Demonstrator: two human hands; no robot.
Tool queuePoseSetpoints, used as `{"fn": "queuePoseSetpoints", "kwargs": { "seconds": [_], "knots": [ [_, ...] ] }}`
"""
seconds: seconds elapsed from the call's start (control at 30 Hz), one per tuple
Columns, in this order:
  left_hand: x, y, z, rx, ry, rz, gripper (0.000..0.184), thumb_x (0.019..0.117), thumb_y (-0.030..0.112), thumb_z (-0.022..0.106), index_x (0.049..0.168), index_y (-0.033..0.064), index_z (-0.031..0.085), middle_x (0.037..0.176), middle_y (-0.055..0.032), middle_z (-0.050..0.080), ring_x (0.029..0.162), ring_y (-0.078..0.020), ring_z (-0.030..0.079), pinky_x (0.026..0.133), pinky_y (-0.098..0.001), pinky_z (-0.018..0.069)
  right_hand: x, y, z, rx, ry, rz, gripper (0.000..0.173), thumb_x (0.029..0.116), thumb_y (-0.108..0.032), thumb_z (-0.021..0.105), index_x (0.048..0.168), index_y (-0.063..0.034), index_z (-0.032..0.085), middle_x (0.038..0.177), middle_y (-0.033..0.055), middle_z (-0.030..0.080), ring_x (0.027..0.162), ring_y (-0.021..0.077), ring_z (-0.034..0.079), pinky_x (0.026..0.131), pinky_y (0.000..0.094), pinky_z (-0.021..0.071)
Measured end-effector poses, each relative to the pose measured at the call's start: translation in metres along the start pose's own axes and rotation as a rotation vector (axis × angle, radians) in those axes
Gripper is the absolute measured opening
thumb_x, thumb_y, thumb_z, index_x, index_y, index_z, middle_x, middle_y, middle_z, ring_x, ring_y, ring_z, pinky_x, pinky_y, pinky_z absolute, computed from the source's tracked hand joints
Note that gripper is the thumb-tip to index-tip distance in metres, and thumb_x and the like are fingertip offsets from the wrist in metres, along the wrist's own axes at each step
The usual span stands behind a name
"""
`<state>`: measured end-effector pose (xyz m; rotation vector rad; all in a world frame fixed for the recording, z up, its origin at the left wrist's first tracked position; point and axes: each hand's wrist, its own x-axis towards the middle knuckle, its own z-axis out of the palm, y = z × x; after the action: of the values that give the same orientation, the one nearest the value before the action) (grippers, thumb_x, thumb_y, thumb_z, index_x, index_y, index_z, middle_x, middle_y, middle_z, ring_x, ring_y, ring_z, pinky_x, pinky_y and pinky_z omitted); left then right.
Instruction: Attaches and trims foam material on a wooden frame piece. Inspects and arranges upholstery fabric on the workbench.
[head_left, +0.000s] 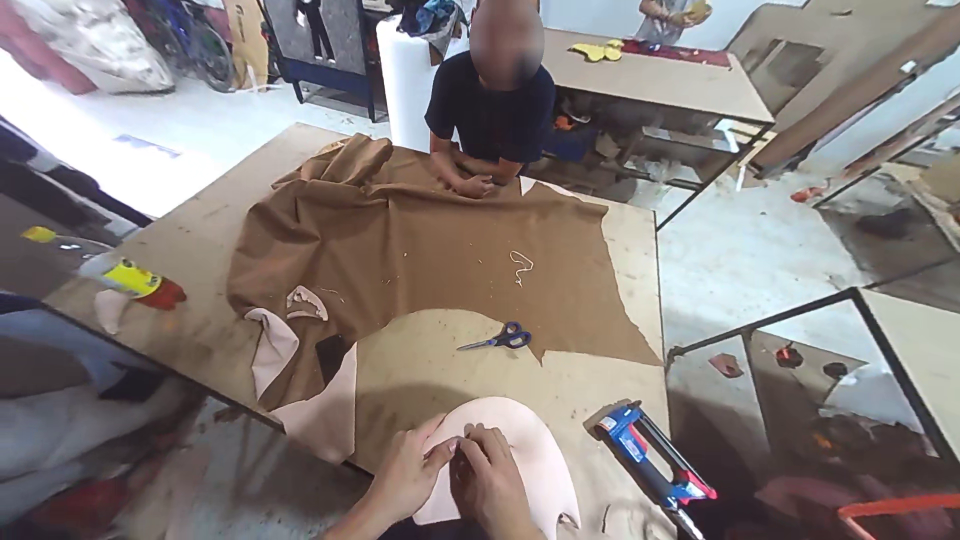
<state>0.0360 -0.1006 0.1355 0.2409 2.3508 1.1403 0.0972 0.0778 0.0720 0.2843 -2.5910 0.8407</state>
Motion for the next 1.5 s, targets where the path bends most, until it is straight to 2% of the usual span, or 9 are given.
{"fn": "queuePoseSetpoints", "kwargs": {
  "seconds": [0.3,0.43,0.6,0.73,1.0,1.13,1.27,1.33,1.5],
  "knots": [
    [0.007,-0.015,0.012,-0.077,0.008,-0.009,0.045,0.1008,0.043,0.061,0.139,0.0207,0.064,0.116,0.0009,0.075,0.107,-0.0079,0.071,0.099,-0.0373,0.0577,-0.012,0.012,0.024,0.034,0.134,-0.16,0.013,0.0916,-0.013,0.063,0.1,-0.0074,0.072,0.108,0.0078,0.072,0.103,0.0216,0.066,0.093,0.0353,0.0547],
    [0.007,-0.012,0.009,-0.081,-0.016,-0.015,0.045,0.1015,0.041,0.062,0.142,0.0214,0.062,0.12,0.0014,0.074,0.11,-0.0066,0.07,0.101,-0.0352,0.0566,-0.007,0.017,0.024,0.136,0.102,-0.115,0.013,0.0892,-0.01,0.064,0.099,-0.0086,0.072,0.107,0.0062,0.072,0.103,0.0205,0.066,0.092,0.0345,0.0554],
    [0.011,-0.024,0.023,-0.314,0.068,-0.129,0.033,0.1001,0.033,0.066,0.13,0.0198,0.071,0.111,0.0015,0.077,0.101,-0.0094,0.073,0.092,-0.0368,0.0619,-0.027,0.009,0.032,0.039,0.146,-0.032,0.013,0.0879,-0.015,0.066,0.096,-0.0097,0.074,0.103,0.0062,0.073,0.098,0.0204,0.069,0.09,0.0355,0.0577],
    [0.007,-0.019,0.016,-0.196,0.013,-0.091,0.041,0.1004,0.039,0.065,0.138,0.0227,0.065,0.117,0.0029,0.075,0.107,-0.0078,0.071,0.098,-0.0373,0.0599,-0.011,0.009,0.019,0.149,0.074,0.117,0.014,0.085,-0.016,0.066,0.095,-0.0096,0.074,0.096,0.0062,0.071,0.094,0.0204,0.069,0.084,0.0359,0.06],
    [0.006,-0.013,0.015,-0.248,0.015,-0.095,0.039,0.101,0.037,0.065,0.137,0.0211,0.067,0.114,0.002,0.076,0.104,-0.0092,0.073,0.094,-0.0367,0.0618,-0.027,0.0,0.008,0.169,-0.009,0.111,0.027,0.0921,-0.025,0.065,0.113,-0.0093,0.069,0.107,0.0081,0.068,0.101,0.0191,0.068,0.088,0.0333,0.0592],
    [0.006,-0.012,0.017,-0.241,0.043,-0.068,0.038,0.1013,0.037,0.064,0.136,0.0209,0.067,0.113,0.0019,0.076,0.103,-0.0088,0.073,0.095,-0.0374,0.0615,-0.02,-0.001,0.005,0.153,-0.002,0.067,0.022,0.0925,-0.021,0.065,0.11,-0.0086,0.072,0.106,0.0084,0.072,0.102,0.0179,0.07,0.09,0.0309,0.0596],
    [0.005,-0.005,0.012,-0.189,0.058,-0.013,0.038,0.1015,0.036,0.064,0.137,0.0224,0.066,0.114,0.0027,0.076,0.104,-0.0075,0.072,0.096,-0.0366,0.0607,-0.004,-0.022,-0.008,0.13,-0.052,0.254,0.02,0.0852,-0.017,0.066,0.101,-0.0071,0.073,0.091,0.0053,0.071,0.083,0.0175,0.071,0.072,0.035,0.0621],
    [-0.008,-0.004,0.02,-0.186,0.075,-0.016,0.039,0.1013,0.036,0.064,0.138,0.0215,0.066,0.113,0.0014,0.076,0.103,-0.0081,0.072,0.096,-0.0378,0.0604,-0.009,-0.031,-0.022,0.159,-0.118,0.361,0.017,0.0853,-0.016,0.068,0.099,-0.0084,0.075,0.089,0.0037,0.072,0.082,0.0168,0.072,0.072,0.038,0.0622],
    [-0.015,0.003,0.018,-0.249,0.201,0.048,0.041,0.1022,0.033,0.062,0.139,0.017,0.065,0.11,-0.0023,0.077,0.098,-0.0084,0.073,0.092,-0.0351,0.0606,0.0,-0.031,-0.029,0.219,-0.086,0.327,0.017,0.0922,-0.024,0.071,0.099,-0.0091,0.076,0.087,-0.0007,0.073,0.076,0.0065,0.07,0.07,0.0278,0.062]
  ]
}}
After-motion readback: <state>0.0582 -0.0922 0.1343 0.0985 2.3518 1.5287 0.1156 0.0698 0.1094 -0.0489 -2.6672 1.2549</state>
